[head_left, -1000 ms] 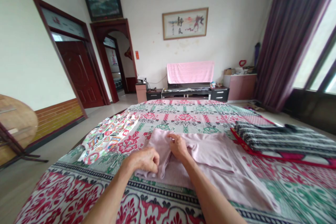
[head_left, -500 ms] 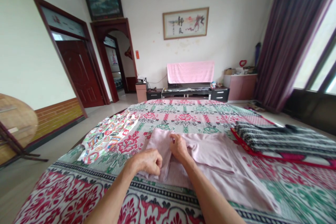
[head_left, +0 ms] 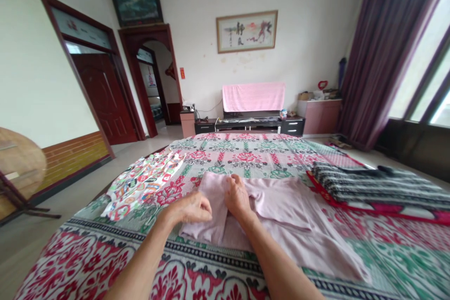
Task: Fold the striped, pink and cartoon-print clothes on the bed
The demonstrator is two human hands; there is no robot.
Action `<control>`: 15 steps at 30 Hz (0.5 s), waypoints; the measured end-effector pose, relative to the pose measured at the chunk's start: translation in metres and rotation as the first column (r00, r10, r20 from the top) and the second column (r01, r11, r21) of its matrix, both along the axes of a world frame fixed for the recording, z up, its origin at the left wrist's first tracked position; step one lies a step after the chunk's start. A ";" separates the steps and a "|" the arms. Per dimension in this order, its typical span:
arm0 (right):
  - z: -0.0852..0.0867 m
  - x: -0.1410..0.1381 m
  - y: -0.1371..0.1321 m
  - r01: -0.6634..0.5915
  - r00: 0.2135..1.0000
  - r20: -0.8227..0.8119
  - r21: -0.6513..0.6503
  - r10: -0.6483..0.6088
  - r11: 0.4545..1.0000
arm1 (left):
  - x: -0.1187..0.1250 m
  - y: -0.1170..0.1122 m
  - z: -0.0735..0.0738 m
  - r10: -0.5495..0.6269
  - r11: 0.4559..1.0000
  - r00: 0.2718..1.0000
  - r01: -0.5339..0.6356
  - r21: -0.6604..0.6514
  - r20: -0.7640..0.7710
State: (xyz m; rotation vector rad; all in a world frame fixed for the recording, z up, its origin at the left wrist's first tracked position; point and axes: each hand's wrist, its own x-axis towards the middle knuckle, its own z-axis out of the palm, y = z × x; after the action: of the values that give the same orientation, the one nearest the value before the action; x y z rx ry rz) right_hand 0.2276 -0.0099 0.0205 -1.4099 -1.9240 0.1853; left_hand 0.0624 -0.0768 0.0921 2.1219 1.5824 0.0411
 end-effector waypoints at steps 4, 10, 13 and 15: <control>-0.002 -0.004 -0.004 -0.104 0.994 0.024 0.101 0.102 0.989 | -0.016 0.011 -0.006 0.316 0.919 0.947 -0.290 0.268 -0.058; -0.011 -0.008 -0.012 -0.137 0.976 0.162 -0.041 0.142 0.990 | -0.007 0.027 -0.055 0.298 0.864 0.953 -0.247 0.438 -0.051; -0.010 -0.008 -0.014 -0.122 0.970 0.199 -0.090 0.138 0.988 | -0.001 0.028 -0.074 0.249 0.896 0.961 -0.181 0.406 -0.122; -0.009 -0.007 -0.015 -0.122 0.965 0.221 -0.085 0.138 0.989 | 0.000 0.026 -0.080 0.247 0.891 0.958 -0.164 0.424 -0.147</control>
State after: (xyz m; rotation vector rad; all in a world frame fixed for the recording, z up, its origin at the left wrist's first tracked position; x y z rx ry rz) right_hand 0.2202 -0.0248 0.0113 -1.4007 -2.2200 0.1618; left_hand 0.0627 -0.0505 0.0119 2.3095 2.0663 0.2618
